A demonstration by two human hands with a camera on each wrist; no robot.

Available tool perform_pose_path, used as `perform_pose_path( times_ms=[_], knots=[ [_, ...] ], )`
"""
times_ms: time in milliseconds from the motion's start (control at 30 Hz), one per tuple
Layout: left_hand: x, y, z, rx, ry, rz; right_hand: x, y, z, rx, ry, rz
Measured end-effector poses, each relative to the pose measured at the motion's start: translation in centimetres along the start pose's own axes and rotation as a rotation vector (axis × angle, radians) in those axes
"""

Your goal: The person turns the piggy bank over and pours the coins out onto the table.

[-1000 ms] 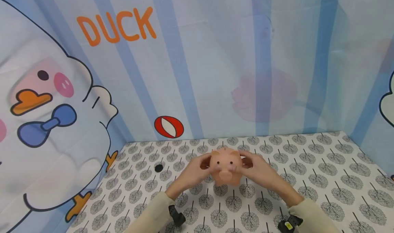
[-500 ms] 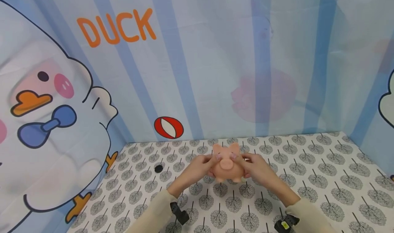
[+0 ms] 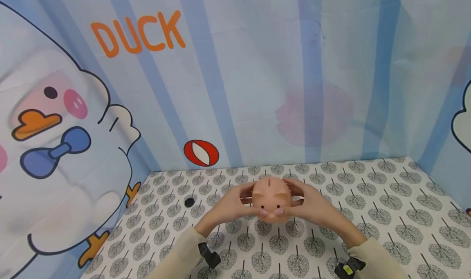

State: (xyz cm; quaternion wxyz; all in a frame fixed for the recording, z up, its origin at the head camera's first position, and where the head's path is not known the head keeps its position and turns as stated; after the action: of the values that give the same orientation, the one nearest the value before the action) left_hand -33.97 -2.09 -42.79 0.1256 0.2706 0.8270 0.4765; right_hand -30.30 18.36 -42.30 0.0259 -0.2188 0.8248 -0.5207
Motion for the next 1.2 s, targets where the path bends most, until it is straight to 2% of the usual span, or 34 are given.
perform_pose_path(
  times_ms=[167, 333, 667, 767, 900, 1000, 1200],
  knots=[
    [-0.4, 0.5, 0.1, -0.034, 0.054, 0.088, -0.1, 0.0, -0.1, -0.055, 0.063, -0.063],
    [-0.8, 1.1, 0.5, -0.009, 0.094, 0.191, -0.3, 0.1, -0.1, -0.081, 0.093, -0.085],
    [-0.9, 1.1, 0.8, 0.047, 0.099, 0.256, -0.2, 0.3, 0.0, -0.099, 0.09, -0.095],
    [-0.9, 1.1, 0.8, 0.042, 0.087, 0.239, -0.2, 0.3, 0.0, -0.093, 0.087, -0.105],
    [-0.8, 0.4, 0.7, -0.019, 0.069, 0.145, -0.2, 0.1, 0.0, -0.086, 0.077, -0.103],
    [-0.8, -0.2, 0.7, -0.054, 0.075, 0.083, -0.2, 0.1, 0.0, -0.069, 0.061, -0.075],
    [-0.6, -0.6, 0.6, -0.086, 0.096, 0.035, -0.1, 0.4, 0.1, -0.049, 0.05, 0.007]
  ],
)
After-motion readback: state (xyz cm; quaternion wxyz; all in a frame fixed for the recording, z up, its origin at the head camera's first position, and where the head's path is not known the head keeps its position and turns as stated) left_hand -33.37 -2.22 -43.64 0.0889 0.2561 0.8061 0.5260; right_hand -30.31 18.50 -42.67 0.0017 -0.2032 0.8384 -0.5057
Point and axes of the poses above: each hand's wrist, its own x-axis towards the middle knuckle, its own z-axis out of the palm, y = z × x, the point moved 7 cm from there along x, towards the middle knuckle
